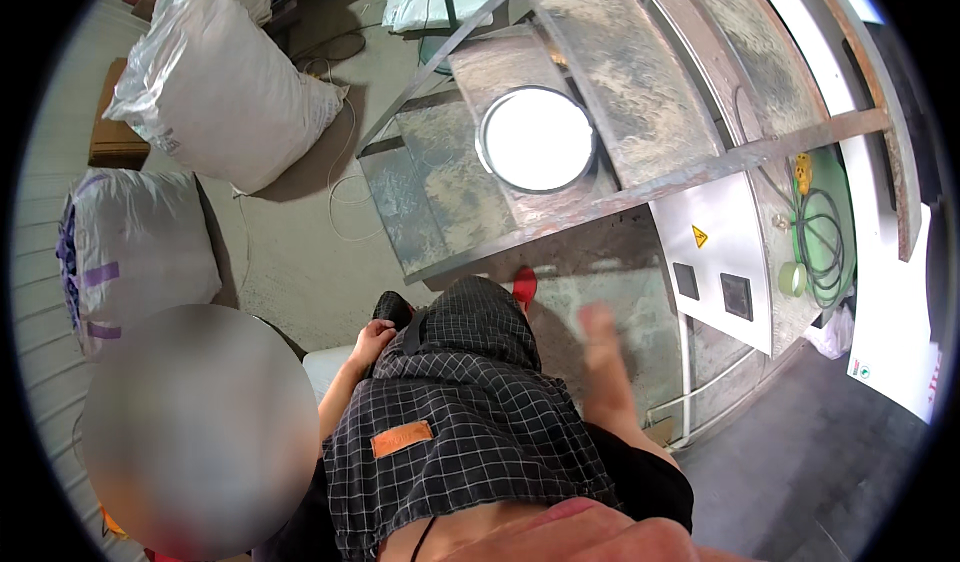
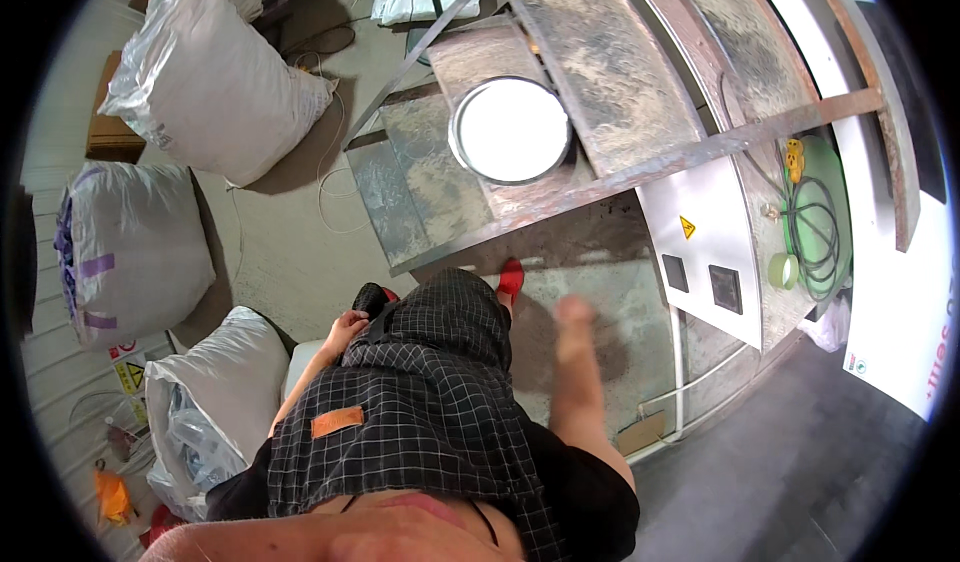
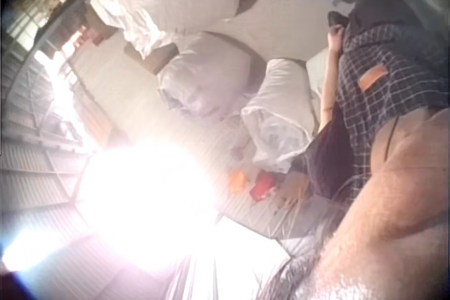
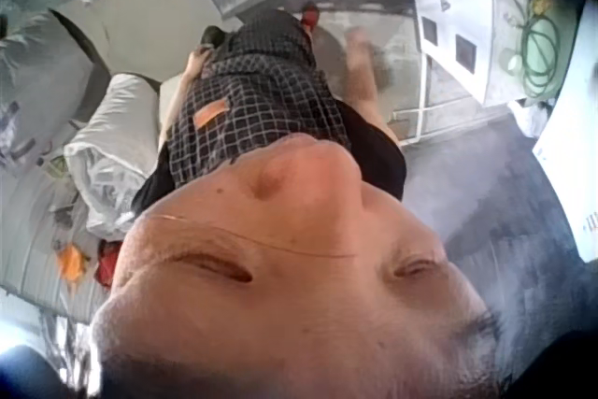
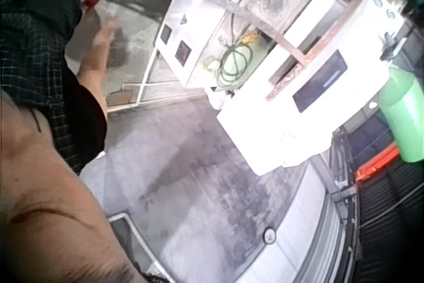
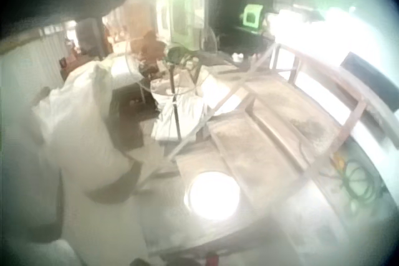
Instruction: The person picks up plastic jugs, places a plastic component inside the neck of each jug, puts the jug into a plastic bag, and then places the bagged jugs into a cardboard box.
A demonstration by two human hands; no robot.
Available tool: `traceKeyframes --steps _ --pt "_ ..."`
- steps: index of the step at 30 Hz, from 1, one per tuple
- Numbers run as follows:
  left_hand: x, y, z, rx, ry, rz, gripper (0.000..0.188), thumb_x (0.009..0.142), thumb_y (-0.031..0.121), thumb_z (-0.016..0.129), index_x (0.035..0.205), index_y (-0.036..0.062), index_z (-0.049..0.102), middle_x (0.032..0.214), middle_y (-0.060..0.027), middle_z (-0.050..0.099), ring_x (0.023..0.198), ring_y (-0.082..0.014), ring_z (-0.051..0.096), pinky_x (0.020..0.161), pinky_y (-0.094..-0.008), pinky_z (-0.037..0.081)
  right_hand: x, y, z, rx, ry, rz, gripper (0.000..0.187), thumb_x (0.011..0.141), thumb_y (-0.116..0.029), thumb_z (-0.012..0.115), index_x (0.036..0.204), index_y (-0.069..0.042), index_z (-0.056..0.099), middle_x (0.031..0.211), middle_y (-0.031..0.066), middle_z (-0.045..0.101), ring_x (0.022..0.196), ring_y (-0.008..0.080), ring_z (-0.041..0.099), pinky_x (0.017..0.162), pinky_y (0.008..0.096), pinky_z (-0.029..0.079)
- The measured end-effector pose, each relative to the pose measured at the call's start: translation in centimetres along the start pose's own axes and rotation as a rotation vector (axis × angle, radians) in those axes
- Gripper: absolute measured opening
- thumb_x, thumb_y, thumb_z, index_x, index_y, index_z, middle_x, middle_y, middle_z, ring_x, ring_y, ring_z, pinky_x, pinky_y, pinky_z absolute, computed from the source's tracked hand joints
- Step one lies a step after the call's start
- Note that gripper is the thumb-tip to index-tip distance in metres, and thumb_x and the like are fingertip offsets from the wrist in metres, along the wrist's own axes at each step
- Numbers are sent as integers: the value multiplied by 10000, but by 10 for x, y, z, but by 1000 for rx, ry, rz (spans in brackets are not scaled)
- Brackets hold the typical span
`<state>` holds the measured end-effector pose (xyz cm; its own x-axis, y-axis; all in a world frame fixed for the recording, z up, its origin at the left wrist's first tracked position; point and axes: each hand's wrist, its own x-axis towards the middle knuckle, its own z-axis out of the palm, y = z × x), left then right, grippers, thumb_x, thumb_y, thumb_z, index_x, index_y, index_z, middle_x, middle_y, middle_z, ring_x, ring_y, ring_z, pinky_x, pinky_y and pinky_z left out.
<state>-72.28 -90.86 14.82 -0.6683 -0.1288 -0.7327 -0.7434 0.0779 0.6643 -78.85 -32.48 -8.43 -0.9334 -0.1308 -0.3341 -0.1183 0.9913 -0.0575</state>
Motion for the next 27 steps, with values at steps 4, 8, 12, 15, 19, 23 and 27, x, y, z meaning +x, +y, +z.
traceKeyframes --steps 4,8,12,15,19,23,27 --pt "-1 -63 -81 8 35 48 208 910 151 638 1051 -2 627 935 -61 679 884 -121 618 801 -273 497 28 -275 -73 1161 -281 304 227 820 -228 699 958 -49 704 896 83 709 796 164 663 687 319 509" --pt "5 -75 -169 196 39 249 318 920 280 603 706 46 631 587 -41 601 541 -119 542 501 -303 427 65 -389 -163 942 -135 -375 170 843 -161 642 711 -63 598 670 10 587 635 134 543 582 323 458" --pt "-20 -69 -250 -26 193 -22 201 852 161 607 821 -33 653 696 -91 664 588 -135 612 530 -310 488 84 -451 -159 1248 -478 242 187 906 -264 670 980 -92 664 777 8 659 672 107 614 564 275 492" --pt "-4 -79 -323 17 348 146 222 831 161 597 825 -55 649 678 -96 653 608 -150 619 558 -314 493 102 -498 -148 1077 -393 318 203 887 -242 679 1011 -83 670 815 29 681 674 118 634 532 291 506" --pt "28 -4 -359 -195 328 359 253 858 231 661 862 -22 639 721 -55 626 675 -126 546 623 -310 461 119 -493 -145 819 -583 317 102 832 -120 647 778 -45 689 647 70 619 529 178 581 469 313 458" --pt "41 68 -399 -35 -102 503 306 883 137 649 1146 -8 596 876 -53 677 829 -132 633 739 -294 507 140 -542 -131 911 -453 687 138 826 -75 608 708 -13 639 617 100 590 487 208 556 422 353 407" --pt "123 24 -499 -80 -48 300 320 905 181 609 1156 -15 583 965 -74 682 874 -185 644 752 -299 504 218 -645 -111 744 -544 341 215 805 -151 600 641 -21 648 603 148 607 506 256 582 453 401 435"
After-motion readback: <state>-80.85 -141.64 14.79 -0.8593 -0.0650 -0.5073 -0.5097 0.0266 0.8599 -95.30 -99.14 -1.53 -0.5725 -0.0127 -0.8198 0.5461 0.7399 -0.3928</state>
